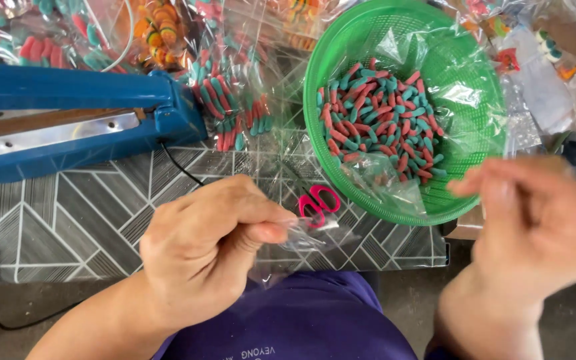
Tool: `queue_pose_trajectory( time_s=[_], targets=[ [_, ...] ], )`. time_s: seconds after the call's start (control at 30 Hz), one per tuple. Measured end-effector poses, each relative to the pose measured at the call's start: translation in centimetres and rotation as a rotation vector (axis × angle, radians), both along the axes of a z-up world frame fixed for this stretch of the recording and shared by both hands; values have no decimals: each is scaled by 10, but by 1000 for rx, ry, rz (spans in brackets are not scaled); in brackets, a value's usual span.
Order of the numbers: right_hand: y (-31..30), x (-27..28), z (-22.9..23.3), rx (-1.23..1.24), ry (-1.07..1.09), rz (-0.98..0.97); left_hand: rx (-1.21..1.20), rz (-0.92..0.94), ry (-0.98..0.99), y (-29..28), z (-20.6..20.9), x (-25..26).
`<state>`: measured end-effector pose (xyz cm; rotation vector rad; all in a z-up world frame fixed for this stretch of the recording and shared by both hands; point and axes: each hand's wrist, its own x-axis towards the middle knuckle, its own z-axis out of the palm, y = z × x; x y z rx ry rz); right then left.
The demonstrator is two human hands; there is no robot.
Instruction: Picking small colorful candies from a basket and placing them into small plastic bags for individual packaging.
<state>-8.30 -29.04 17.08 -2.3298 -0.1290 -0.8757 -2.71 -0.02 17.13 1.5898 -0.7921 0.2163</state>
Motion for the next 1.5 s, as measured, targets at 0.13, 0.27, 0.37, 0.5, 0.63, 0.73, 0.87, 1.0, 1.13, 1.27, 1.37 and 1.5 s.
queue_pose_trajectory(
  time_s=[0.13, 0.27, 0.37, 0.5, 0.63, 0.73, 0.87, 1.0, 1.13, 1.27, 1.37, 1.5],
  targets=[
    [-53, 61, -1, -109, 510, -111, 118, 185, 19, -15, -20, 23],
    [-28, 109, -1, -82, 1200, -359, -103, 143, 272, -39, -72, 57],
    [-60, 119, -53, -276, 767, 150, -251, 126, 257, -43, -99, 74],
    [-79, 135, -100, -576, 813, 70, -197, 126, 292, -35, -114, 85],
    [-66, 133, -86, -568, 892, -15, -211, 116, 379, -28, -115, 88],
    [-73, 130, -76, -497, 780, 82, -194, 96, 418, -28, -106, 84],
    [-67, 136, -58, -344, 757, 55, -183, 81, 417, -28, -112, 84],
    [-69, 143, -62, -155, 654, 132, -170, 91, 434, -29, -114, 85],
    [-88, 145, -88, -569, 626, 392, -139, 100, 436, -30, -115, 85],
    [-101, 138, -84, -653, 656, 375, -115, 88, 441, -33, -108, 85],
    [-98, 136, -69, -685, 701, 366, -119, 87, 442, -34, -107, 85],
    [-87, 134, -34, -422, 1096, 102, -80, 102, 448, -30, -106, 82]
  ],
)
